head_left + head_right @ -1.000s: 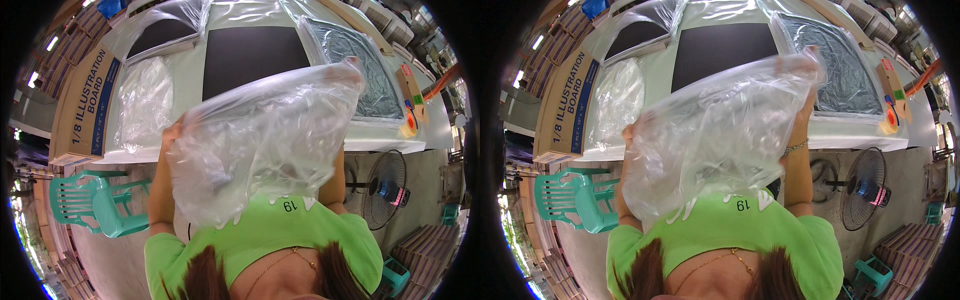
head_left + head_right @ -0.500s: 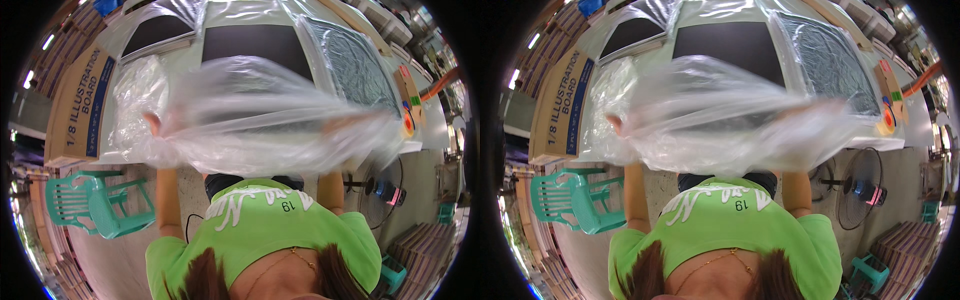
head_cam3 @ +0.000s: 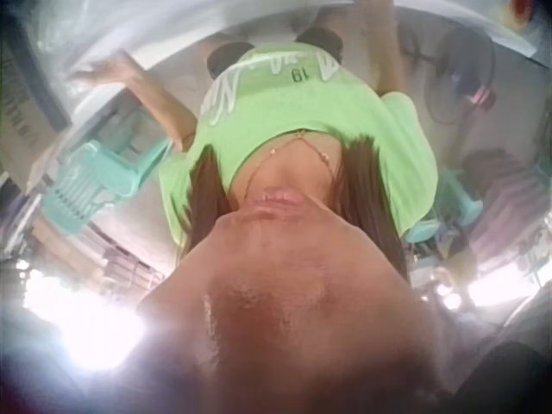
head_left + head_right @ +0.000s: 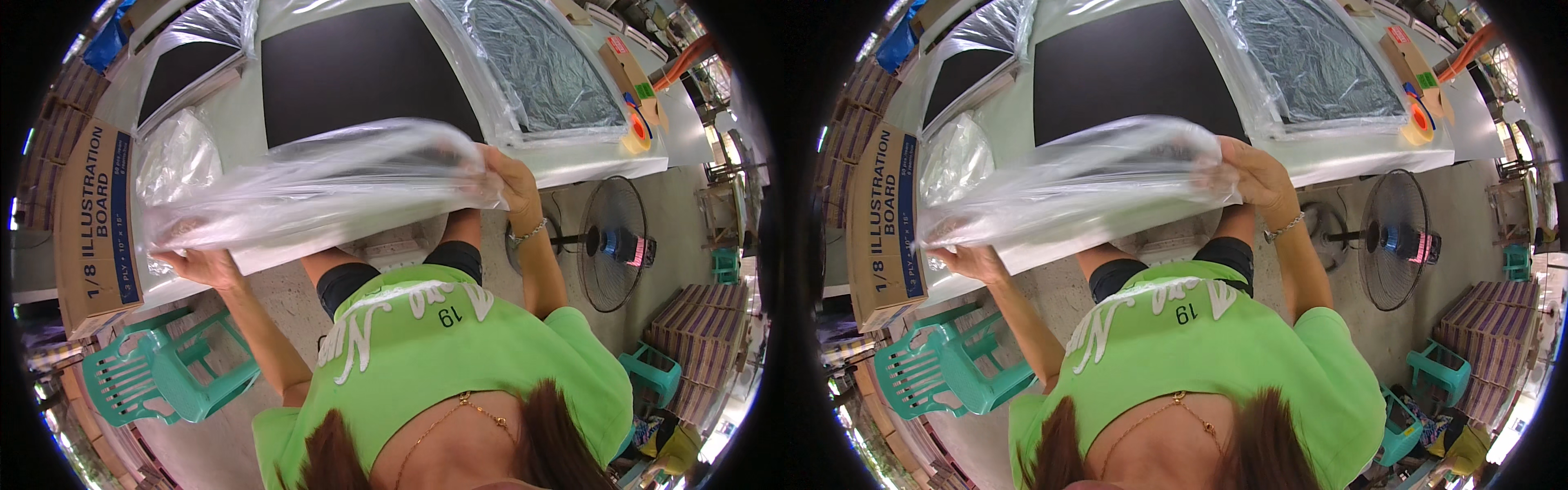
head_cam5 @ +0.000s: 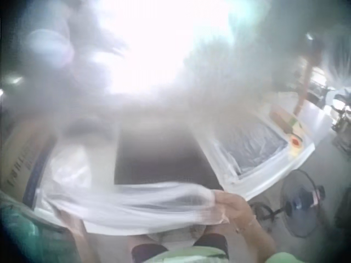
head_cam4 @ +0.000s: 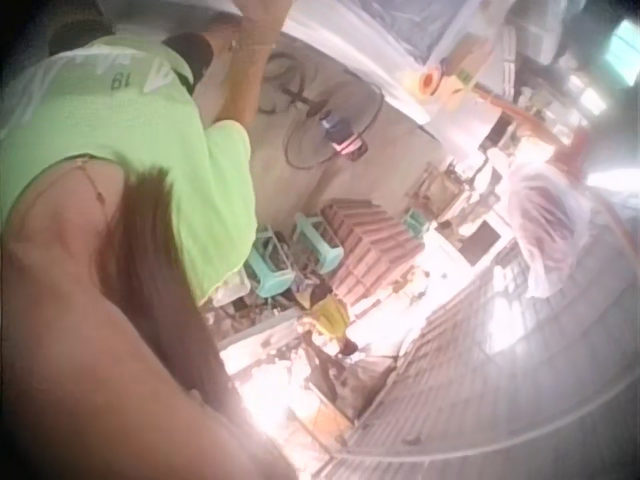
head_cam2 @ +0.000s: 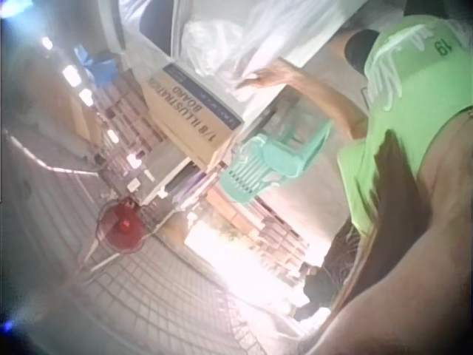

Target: The person picks up plastic bags and slides them over illustration boards one at a time on a work table.

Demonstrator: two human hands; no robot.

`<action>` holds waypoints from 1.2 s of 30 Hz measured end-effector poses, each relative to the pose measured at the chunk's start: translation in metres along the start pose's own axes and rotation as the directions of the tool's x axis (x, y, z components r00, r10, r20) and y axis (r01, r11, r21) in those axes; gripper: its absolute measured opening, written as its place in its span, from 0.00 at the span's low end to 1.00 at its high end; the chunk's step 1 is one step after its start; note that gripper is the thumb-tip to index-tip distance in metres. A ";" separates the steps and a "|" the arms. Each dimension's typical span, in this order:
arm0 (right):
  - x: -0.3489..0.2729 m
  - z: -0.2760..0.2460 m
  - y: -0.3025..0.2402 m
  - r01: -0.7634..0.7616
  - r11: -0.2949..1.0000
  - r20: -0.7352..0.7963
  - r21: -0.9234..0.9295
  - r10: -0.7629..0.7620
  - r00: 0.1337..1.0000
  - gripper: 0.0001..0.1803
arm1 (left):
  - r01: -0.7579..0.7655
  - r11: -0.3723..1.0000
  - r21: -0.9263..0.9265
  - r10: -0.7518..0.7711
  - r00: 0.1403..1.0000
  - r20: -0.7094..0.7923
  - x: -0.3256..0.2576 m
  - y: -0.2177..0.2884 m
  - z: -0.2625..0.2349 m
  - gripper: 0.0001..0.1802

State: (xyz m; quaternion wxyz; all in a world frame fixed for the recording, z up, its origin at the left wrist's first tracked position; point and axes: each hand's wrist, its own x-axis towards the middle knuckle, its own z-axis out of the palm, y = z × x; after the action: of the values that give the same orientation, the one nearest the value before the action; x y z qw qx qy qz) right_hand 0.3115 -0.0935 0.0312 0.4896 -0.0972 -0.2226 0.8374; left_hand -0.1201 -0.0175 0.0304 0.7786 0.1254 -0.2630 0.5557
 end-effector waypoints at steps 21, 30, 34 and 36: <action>-0.062 -0.026 0.072 -0.359 0.047 -0.180 -0.932 -0.921 0.346 0.21 | 0.443 -0.748 0.494 0.392 0.896 -0.209 -0.076 -0.068 -0.002 0.27; -0.035 -0.022 0.062 -0.532 -0.212 -0.094 -0.819 -0.866 0.490 0.35 | 0.310 -0.889 0.338 0.198 0.924 -0.327 -0.074 -0.096 -0.024 0.40; -0.034 -0.015 0.062 -0.538 -0.185 -0.127 -0.822 -0.862 0.490 0.34 | 0.391 -0.815 0.428 0.249 0.903 -0.350 -0.076 -0.097 -0.027 0.43; -0.035 -0.014 0.059 -0.522 -0.185 -0.110 -0.833 -0.868 0.484 0.33 | 0.424 -0.755 0.499 0.258 0.893 -0.368 -0.075 -0.092 -0.026 0.43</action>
State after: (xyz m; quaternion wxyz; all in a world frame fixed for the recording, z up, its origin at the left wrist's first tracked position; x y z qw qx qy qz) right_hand 0.2884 -0.1446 -0.0102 0.4114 -0.7534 -0.5100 0.0558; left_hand -0.0455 -0.0972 -0.0232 0.2412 0.6929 0.5976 0.3233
